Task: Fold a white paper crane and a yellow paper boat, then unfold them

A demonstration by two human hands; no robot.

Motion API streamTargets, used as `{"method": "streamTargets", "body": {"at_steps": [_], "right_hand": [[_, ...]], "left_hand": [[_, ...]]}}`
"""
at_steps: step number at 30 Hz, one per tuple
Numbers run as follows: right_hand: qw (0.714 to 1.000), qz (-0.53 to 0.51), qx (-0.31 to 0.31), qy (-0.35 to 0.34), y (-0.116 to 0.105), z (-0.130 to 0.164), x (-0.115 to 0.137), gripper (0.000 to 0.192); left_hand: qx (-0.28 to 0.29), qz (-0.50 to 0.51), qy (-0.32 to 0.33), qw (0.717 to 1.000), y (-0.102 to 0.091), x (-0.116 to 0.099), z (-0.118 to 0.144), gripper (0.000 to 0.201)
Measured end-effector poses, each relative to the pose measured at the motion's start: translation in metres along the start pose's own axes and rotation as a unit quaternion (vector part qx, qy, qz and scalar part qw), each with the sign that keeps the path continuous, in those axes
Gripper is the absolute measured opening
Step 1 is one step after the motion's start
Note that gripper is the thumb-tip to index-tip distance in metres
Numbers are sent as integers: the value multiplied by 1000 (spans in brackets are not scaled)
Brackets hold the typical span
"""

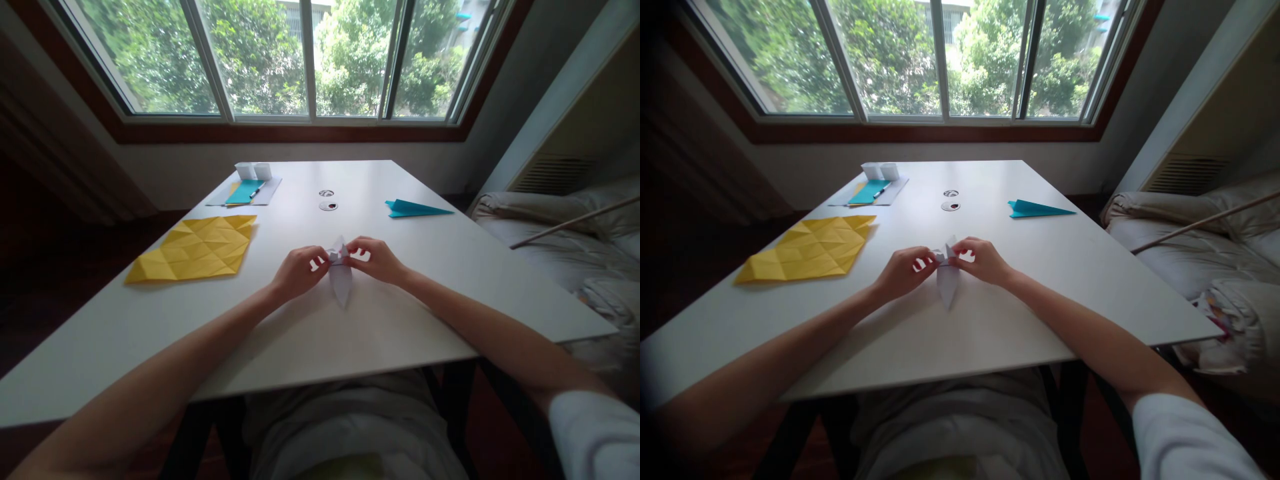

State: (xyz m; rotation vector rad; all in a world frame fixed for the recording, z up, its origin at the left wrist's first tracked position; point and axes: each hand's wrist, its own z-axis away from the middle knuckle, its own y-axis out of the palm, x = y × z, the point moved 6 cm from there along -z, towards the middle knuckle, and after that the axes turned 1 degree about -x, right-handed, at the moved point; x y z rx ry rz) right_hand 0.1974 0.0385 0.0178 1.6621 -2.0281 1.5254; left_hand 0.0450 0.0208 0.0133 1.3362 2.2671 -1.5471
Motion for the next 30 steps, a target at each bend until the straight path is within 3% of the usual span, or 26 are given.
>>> {"method": "streamTargets", "body": {"at_steps": [7, 12, 24, 30], "right_hand": [[999, 37, 11, -5, 3, 0, 4, 15], [999, 33, 19, 12, 4, 0, 2, 17], [999, 45, 27, -4, 3, -1, 4, 17], [999, 38, -2, -13, 4, -1, 2, 16]], "left_hand": [[-32, 19, 29, 999, -3, -8, -1, 13], [-2, 38, 38, 999, 0, -7, -2, 11], [1, 20, 60, 998, 0, -7, -2, 10], [5, 3, 44, 999, 0, -5, -2, 11]]}}
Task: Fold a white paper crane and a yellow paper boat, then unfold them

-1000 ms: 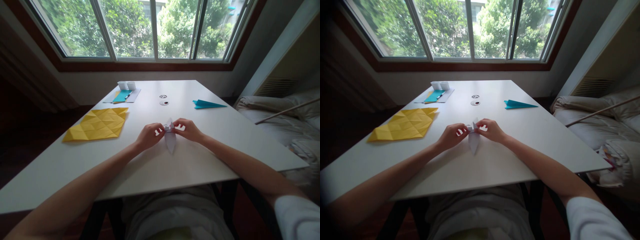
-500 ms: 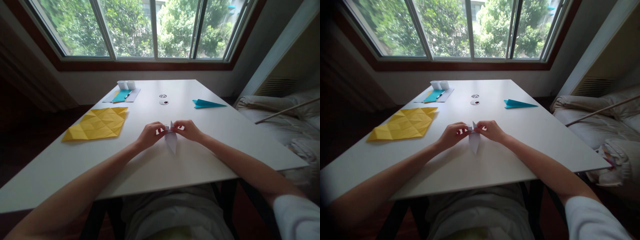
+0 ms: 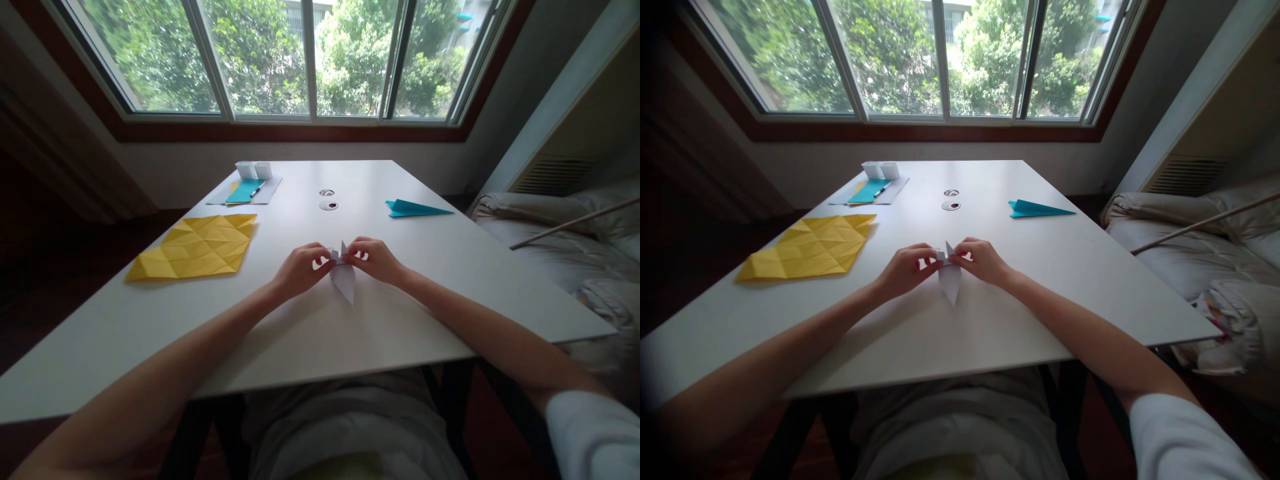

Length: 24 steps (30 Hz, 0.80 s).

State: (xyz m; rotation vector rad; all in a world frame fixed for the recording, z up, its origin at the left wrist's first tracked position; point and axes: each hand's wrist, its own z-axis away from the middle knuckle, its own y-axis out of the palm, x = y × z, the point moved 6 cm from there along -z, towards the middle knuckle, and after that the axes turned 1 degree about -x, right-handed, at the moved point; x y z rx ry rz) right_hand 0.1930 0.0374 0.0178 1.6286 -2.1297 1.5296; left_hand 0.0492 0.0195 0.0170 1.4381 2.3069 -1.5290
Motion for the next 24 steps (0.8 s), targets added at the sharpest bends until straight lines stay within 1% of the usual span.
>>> {"method": "streamTargets", "body": {"at_steps": [5, 9, 12, 16, 21, 24], "right_hand": [[1000, 22, -17, -14, 1, 0, 1, 13], [999, 12, -27, -25, 0, 0, 3, 13], [999, 1, -29, -42, 0, 1, 6, 15], [999, -8, -16, -50, 0, 2, 9, 17], [999, -9, -4, -32, -3, 0, 4, 17], [1000, -15, 8, -19, -5, -1, 0, 16]], "left_hand": [[4, -9, -1, 1000, 1, 1, -1, 12], [8, -27, 2, 1000, 0, -1, 0, 13], [-9, -27, 9, 1000, -2, -5, 1, 15], [-39, 17, 22, 999, -5, -8, 0, 15], [-21, 28, 29, 999, -6, -7, -3, 14], [-6, 28, 29, 999, -9, -3, -4, 15]]}}
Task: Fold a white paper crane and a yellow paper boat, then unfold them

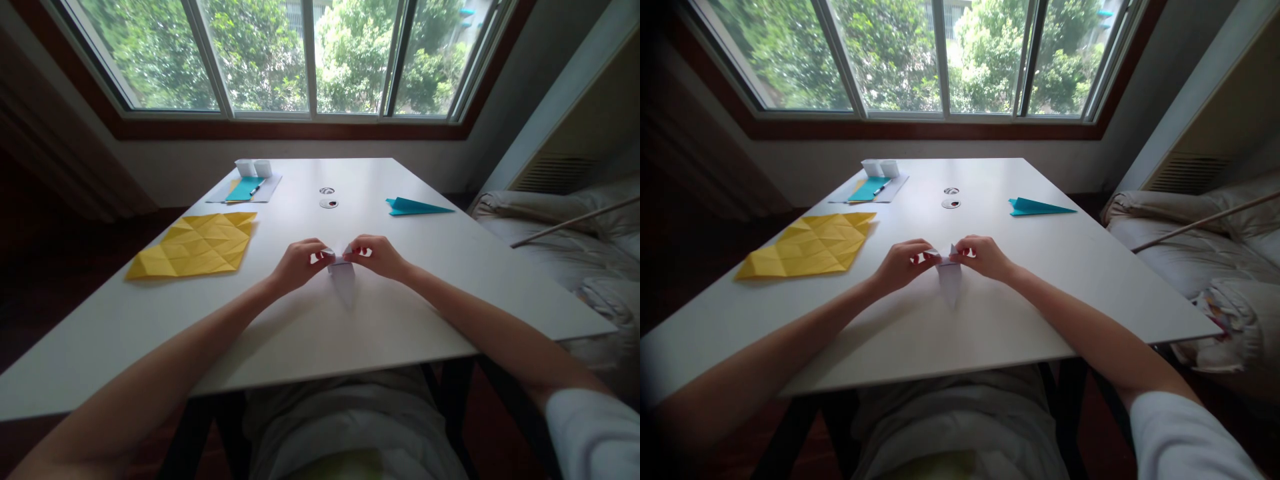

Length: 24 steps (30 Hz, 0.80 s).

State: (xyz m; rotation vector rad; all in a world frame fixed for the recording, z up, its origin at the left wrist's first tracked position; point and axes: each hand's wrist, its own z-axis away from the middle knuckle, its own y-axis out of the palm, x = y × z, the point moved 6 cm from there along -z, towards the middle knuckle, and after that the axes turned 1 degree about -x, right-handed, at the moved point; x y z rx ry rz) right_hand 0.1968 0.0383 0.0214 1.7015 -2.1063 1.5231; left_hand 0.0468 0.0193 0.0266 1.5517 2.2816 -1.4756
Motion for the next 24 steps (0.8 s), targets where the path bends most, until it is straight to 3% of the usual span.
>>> {"method": "streamTargets", "body": {"at_steps": [7, 17, 24], "right_hand": [[999, -3, 15, 31, -6, -1, -9, 18], [998, -31, 18, 47, -13, -1, -21, 21], [999, -32, 21, 23, -5, -1, -8, 16]], "left_hand": [[24, 2, -27, 999, -5, 14, -1, 17], [14, 8, -45, 999, -12, 21, -2, 21], [13, 56, -81, 995, 1, 18, 1, 23]]}}
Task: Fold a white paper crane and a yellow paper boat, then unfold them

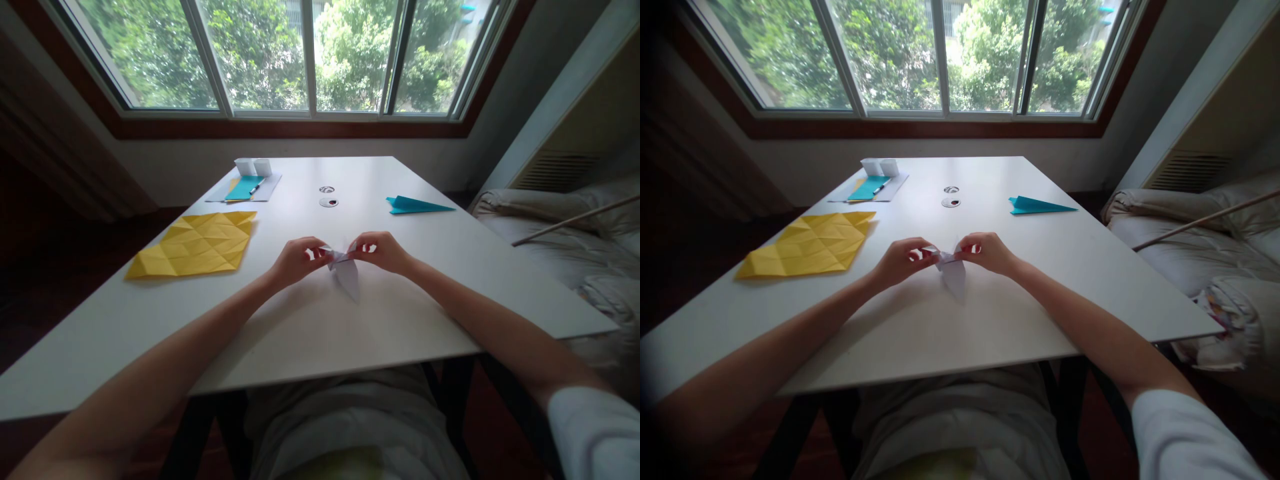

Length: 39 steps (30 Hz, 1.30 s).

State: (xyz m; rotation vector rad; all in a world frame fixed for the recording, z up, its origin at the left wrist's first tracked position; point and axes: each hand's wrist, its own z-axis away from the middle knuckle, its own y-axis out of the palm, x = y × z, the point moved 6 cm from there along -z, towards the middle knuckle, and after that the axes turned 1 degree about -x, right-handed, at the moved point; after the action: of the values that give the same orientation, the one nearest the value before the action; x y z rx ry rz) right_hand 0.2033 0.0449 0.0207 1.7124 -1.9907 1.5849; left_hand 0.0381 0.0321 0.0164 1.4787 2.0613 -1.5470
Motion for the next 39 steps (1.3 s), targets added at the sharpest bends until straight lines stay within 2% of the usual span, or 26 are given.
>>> {"method": "streamTargets", "body": {"at_steps": [7, 19, 24, 32, 39], "right_hand": [[999, 16, 8, -33, 9, 2, 16, 16], [999, 17, 6, -44, 9, 2, 13, 17], [999, 19, 4, -40, 6, 1, 13, 16], [1000, 1, -4, 8, 4, 1, -1, 20], [999, 22, -8, -29, 14, 3, 9, 14]], "left_hand": [[-5, -40, 60, 997, 7, -19, 2, 15], [2, -53, 85, 995, 9, -22, 4, 9], [-10, -56, 84, 995, 6, -22, 3, 8], [-22, -39, 38, 998, 1, -16, 1, 8], [-29, -22, 37, 999, 6, -13, 1, 10]]}}
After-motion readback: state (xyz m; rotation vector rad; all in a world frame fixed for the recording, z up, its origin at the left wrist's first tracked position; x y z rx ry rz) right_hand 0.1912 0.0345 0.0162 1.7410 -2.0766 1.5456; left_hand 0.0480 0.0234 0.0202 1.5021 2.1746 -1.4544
